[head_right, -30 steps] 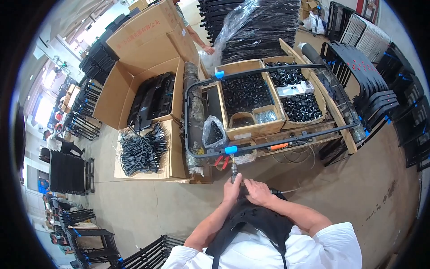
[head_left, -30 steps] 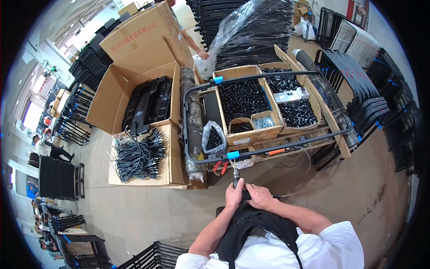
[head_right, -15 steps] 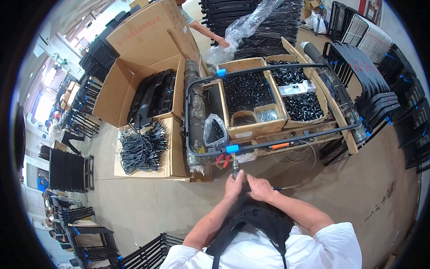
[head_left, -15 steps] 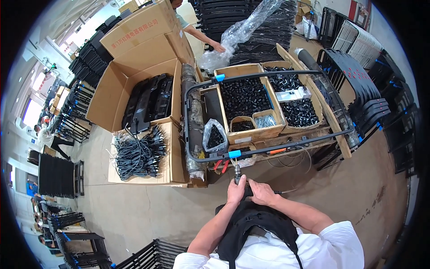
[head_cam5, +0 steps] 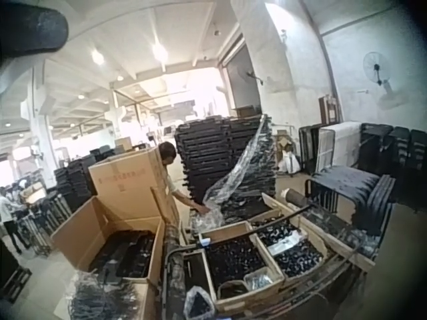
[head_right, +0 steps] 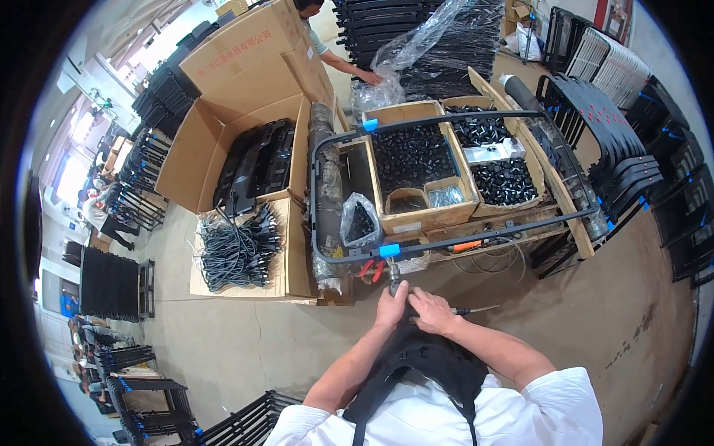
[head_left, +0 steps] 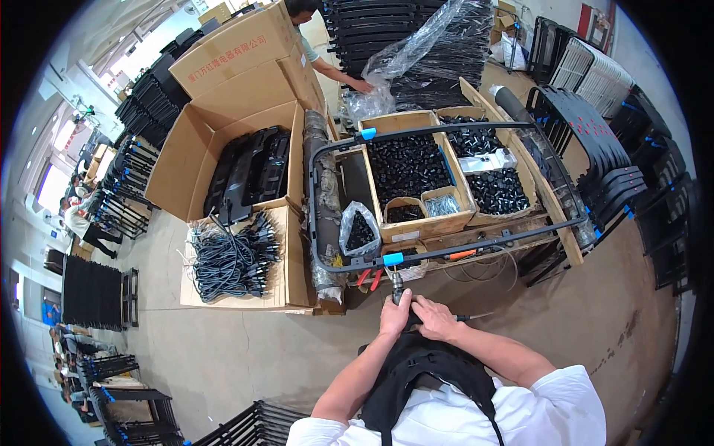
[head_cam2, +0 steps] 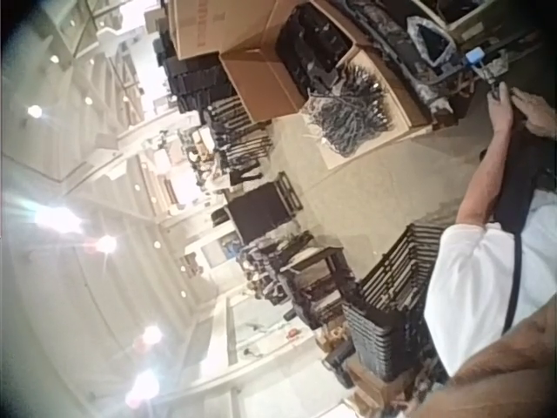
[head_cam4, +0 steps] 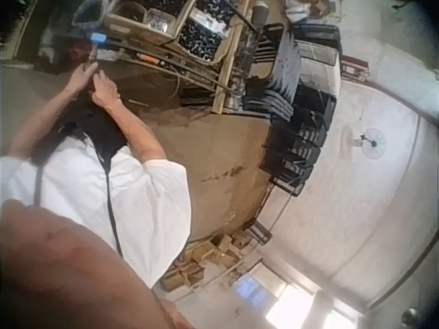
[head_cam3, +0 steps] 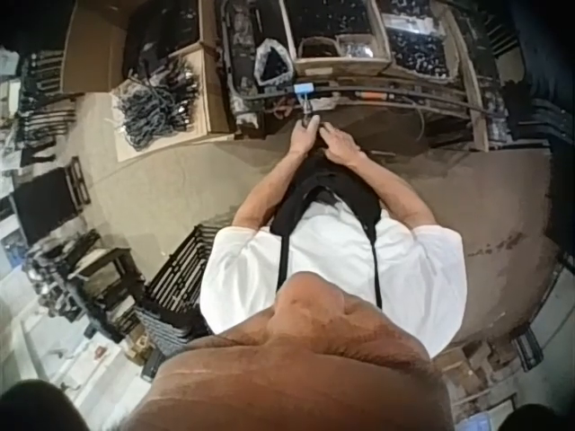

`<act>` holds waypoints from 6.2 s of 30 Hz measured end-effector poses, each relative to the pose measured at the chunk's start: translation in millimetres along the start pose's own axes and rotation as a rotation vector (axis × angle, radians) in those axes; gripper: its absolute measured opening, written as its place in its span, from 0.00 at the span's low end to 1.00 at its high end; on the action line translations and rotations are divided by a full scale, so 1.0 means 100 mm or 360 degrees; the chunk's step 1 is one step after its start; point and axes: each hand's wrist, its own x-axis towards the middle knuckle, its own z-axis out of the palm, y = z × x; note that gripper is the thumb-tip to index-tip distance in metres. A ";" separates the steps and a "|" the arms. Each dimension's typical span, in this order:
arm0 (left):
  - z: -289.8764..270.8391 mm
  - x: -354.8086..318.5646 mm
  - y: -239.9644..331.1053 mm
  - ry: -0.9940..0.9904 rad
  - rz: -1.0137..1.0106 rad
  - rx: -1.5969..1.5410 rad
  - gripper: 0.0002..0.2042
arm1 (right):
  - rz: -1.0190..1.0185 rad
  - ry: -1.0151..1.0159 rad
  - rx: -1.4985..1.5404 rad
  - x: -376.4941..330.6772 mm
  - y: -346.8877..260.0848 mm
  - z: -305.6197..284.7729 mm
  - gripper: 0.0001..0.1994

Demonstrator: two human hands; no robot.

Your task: Assembling metal handles for outdoor equipment using plastic components and pneumatic tools.

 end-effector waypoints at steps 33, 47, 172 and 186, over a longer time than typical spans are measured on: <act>0.35 0.17 -0.39 -0.0969 -0.0019 0.0272 0.33 | 0.0899 -0.0149 0.0217 -0.55 -0.13 -0.05 0.36; 1.50 0.41 2.16 -0.1317 0.1185 0.0588 0.14 | 0.1800 0.0851 0.0239 -1.30 2.06 -1.35 0.32; 5.86 3.94 5.51 -0.0754 0.1795 0.0546 0.15 | 0.2255 0.0169 -0.0395 -1.51 4.15 -4.05 0.23; 5.84 3.85 5.48 -0.0767 0.1416 0.0431 0.13 | 0.1751 0.0099 -0.0650 -1.71 3.95 -3.83 0.29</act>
